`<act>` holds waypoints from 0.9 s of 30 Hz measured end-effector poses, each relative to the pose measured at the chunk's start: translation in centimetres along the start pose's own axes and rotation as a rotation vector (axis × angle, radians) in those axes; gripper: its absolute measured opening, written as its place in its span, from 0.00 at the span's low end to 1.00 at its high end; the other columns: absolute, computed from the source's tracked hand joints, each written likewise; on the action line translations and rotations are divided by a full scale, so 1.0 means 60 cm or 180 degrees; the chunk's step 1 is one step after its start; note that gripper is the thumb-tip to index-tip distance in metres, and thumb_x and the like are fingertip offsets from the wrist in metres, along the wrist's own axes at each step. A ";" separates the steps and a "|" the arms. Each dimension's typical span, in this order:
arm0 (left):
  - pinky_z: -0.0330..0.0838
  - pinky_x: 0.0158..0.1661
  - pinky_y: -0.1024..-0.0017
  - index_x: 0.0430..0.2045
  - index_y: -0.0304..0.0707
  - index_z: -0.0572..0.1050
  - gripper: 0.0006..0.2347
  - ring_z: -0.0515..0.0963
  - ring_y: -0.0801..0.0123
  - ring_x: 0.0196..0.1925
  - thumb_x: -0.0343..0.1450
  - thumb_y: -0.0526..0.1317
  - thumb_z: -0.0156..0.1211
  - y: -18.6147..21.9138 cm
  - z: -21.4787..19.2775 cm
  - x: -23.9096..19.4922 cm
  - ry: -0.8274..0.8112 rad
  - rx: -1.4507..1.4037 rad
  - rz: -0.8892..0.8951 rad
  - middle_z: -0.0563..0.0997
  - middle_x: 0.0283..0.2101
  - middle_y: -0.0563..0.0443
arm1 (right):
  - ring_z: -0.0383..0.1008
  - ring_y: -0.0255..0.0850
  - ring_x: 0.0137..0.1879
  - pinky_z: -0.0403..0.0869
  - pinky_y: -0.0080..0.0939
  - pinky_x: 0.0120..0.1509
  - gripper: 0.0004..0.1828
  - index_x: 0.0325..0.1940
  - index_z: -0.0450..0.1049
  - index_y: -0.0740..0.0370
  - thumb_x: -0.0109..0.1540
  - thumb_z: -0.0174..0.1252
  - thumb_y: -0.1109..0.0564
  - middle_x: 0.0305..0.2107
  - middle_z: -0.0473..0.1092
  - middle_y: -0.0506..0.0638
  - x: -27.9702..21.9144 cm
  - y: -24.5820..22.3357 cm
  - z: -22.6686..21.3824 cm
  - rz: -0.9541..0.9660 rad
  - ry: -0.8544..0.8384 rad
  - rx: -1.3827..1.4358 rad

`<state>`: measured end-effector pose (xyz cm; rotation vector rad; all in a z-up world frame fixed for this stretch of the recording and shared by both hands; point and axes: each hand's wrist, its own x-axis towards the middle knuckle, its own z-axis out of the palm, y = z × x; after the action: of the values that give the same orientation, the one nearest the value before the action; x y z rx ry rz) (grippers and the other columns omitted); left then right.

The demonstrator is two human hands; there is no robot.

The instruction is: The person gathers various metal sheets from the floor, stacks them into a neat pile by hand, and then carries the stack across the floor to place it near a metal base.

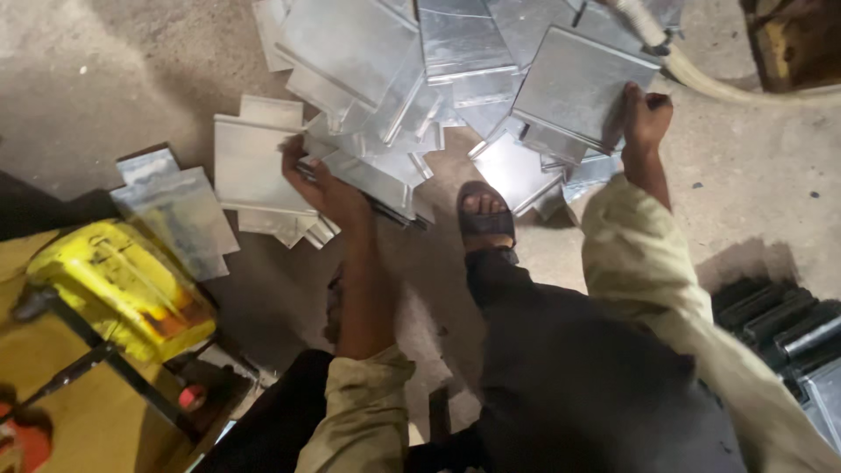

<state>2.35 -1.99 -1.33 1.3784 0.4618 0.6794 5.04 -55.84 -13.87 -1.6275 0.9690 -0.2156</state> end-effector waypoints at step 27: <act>0.52 0.73 0.61 0.65 0.28 0.60 0.19 0.63 0.57 0.72 0.79 0.35 0.51 0.055 0.014 -0.008 0.0029 -0.0351 -0.0211 0.66 0.68 0.42 | 0.79 0.38 0.40 0.78 0.43 0.45 0.28 0.54 0.77 0.59 0.73 0.43 0.35 0.38 0.78 0.52 -0.429 -0.271 0.442 -0.0856 -0.3469 -0.1229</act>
<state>1.98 -2.76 1.98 1.2514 0.4685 0.6479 12.36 -19.11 1.25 -1.8480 -0.0599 0.6686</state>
